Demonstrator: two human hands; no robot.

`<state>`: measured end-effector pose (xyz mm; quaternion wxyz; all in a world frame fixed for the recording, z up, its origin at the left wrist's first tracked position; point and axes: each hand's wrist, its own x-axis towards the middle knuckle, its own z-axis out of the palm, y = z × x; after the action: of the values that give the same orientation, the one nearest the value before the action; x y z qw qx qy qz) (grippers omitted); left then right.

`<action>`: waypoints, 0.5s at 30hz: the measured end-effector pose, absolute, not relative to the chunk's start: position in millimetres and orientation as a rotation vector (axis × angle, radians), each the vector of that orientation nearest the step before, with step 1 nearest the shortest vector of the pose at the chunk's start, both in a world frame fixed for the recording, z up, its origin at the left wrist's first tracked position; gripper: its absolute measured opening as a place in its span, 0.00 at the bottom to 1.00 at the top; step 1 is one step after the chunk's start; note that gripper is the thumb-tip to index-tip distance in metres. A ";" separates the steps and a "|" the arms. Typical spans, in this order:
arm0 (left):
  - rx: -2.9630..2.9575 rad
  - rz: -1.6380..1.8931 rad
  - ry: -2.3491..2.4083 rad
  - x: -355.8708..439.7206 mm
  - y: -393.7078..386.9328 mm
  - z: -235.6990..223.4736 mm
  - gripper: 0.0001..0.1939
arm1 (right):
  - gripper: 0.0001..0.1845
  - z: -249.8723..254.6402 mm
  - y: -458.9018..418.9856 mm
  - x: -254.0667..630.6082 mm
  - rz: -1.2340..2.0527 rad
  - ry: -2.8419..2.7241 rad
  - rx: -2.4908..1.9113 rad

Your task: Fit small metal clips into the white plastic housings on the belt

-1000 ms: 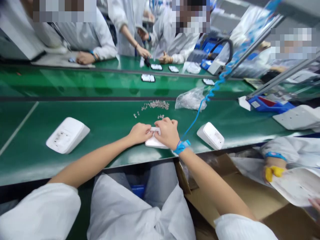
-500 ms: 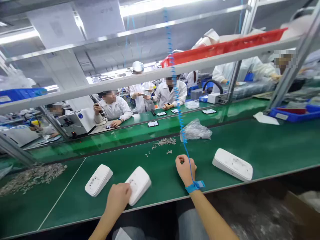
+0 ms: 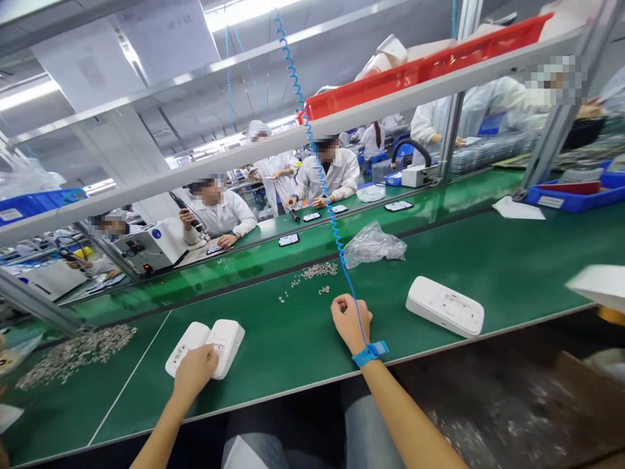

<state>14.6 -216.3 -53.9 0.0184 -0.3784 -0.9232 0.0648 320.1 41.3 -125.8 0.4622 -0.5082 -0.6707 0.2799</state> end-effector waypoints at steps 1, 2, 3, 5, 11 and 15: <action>-1.160 0.205 -2.875 10.3 -216.7 -53.6 0.17 | 0.14 -126.0 41.1 319.8 0.687 -1.660 -1.253; -1.146 0.207 -2.883 5.8 -217.4 -53.2 0.17 | 0.13 -126.0 40.9 319.7 0.687 -1.674 -1.257; -1.131 0.207 -2.892 1.0 -218.2 -52.9 0.18 | 0.13 -125.8 40.5 319.6 0.685 -1.687 -1.258; -1.092 0.206 -2.913 -9.5 -220.1 -52.3 0.19 | 0.13 -125.0 39.6 319.6 0.668 -1.700 -1.248; -0.946 0.208 -2.965 -53.1 -226.1 -41.6 0.17 | 0.13 -122.2 37.5 320.9 0.677 -1.725 -1.256; -0.832 0.200 -2.971 -83.7 -232.6 -16.9 0.16 | 0.14 -124.7 38.7 321.9 0.649 -1.737 -1.232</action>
<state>-83.7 -232.6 -16.9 0.0250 -0.2692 -0.9606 0.0646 321.9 38.7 -124.7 0.4421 -0.4964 -0.6998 0.2615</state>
